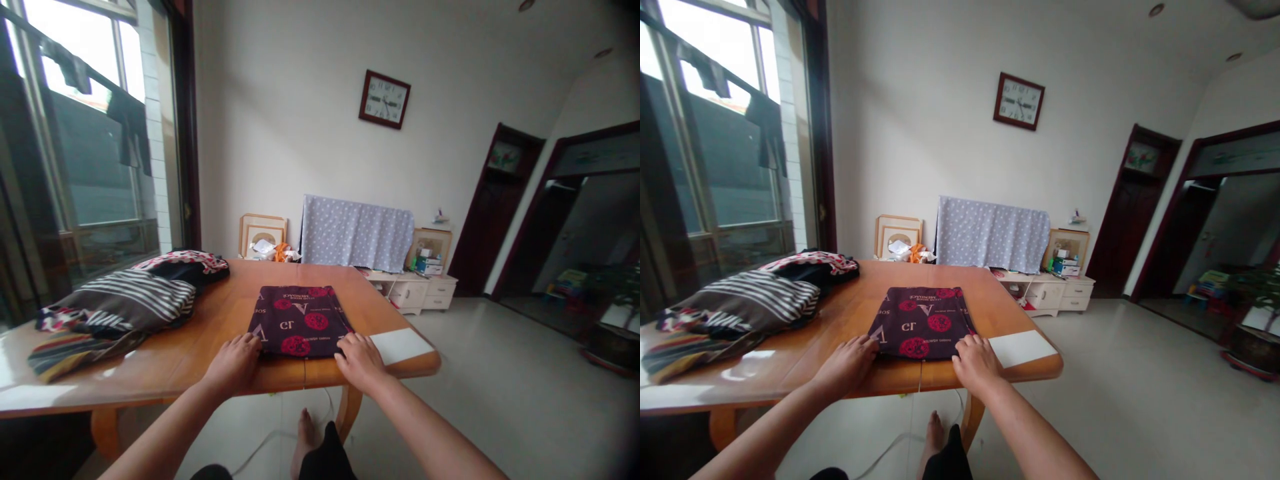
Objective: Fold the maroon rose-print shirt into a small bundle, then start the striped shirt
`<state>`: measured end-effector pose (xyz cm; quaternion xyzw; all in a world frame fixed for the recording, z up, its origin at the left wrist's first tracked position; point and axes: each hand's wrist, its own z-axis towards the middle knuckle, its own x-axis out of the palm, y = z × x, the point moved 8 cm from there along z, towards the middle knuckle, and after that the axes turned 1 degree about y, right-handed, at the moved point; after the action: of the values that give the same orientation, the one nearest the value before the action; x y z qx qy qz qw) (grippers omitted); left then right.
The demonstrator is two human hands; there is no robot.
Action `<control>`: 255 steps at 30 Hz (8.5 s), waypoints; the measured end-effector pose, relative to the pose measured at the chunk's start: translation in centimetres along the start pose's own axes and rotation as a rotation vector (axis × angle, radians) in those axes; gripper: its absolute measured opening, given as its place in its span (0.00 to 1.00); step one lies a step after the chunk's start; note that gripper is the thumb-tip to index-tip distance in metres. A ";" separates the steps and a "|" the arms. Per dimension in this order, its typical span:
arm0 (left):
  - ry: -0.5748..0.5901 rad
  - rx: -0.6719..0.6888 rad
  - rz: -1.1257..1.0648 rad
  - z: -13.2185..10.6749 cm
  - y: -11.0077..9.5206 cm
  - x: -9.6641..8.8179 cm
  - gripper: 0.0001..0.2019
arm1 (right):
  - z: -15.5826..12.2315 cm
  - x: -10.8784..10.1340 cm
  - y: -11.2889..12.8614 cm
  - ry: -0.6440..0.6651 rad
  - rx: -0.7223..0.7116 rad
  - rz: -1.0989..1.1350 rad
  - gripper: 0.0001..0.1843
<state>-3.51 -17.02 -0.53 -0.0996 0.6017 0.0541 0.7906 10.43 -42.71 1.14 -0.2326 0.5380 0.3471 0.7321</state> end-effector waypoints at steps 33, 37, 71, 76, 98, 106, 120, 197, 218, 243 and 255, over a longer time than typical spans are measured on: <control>-0.017 -0.144 -0.080 -0.1 -0.3 -1.0 0.15 | 4.2 5.8 5.6 -0.066 -0.036 0.081 0.19; -0.046 -0.185 -0.105 0.1 0.8 -0.6 0.18 | 3.4 4.7 1.8 -0.085 0.060 0.051 0.22; 0.299 -0.025 -0.895 0.2 3.2 -5.9 0.17 | 2.7 -1.2 -8.7 0.127 0.122 1.048 0.16; 0.220 -0.186 -1.064 4.1 6.1 -3.5 0.20 | 6.9 1.9 -9.7 0.095 0.204 1.140 0.21; -0.013 -0.442 -0.807 17.7 13.6 5.6 0.12 | 20.7 14.1 -14.4 0.012 0.405 1.012 0.16; 0.020 -0.453 -0.848 17.2 13.2 4.3 0.10 | 19.7 13.6 -13.9 0.109 0.452 1.253 0.19; -0.108 -0.405 -0.706 18.8 15.7 6.9 0.13 | 21.1 14.4 -15.4 -0.068 0.496 1.003 0.16; 0.159 0.119 -0.075 9.6 4.1 4.0 0.31 | 10.4 6.2 -5.6 0.084 -0.230 0.045 0.31; 0.047 0.079 -0.169 12.9 1.8 0.0 0.26 | 13.5 2.5 -6.2 0.017 0.086 0.428 0.32; 0.211 -0.226 -0.109 15.8 1.9 6.3 0.53 | 17.3 12.7 -2.9 0.235 0.236 0.110 0.49; 0.148 -0.293 -0.145 15.4 6.3 6.2 0.47 | 17.4 13.9 -3.5 0.202 0.233 0.092 0.51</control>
<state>11.32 -7.67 -3.15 -0.2605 0.6353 0.0767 0.7230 26.49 -29.01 -6.68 -0.1548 0.6557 0.2902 0.6796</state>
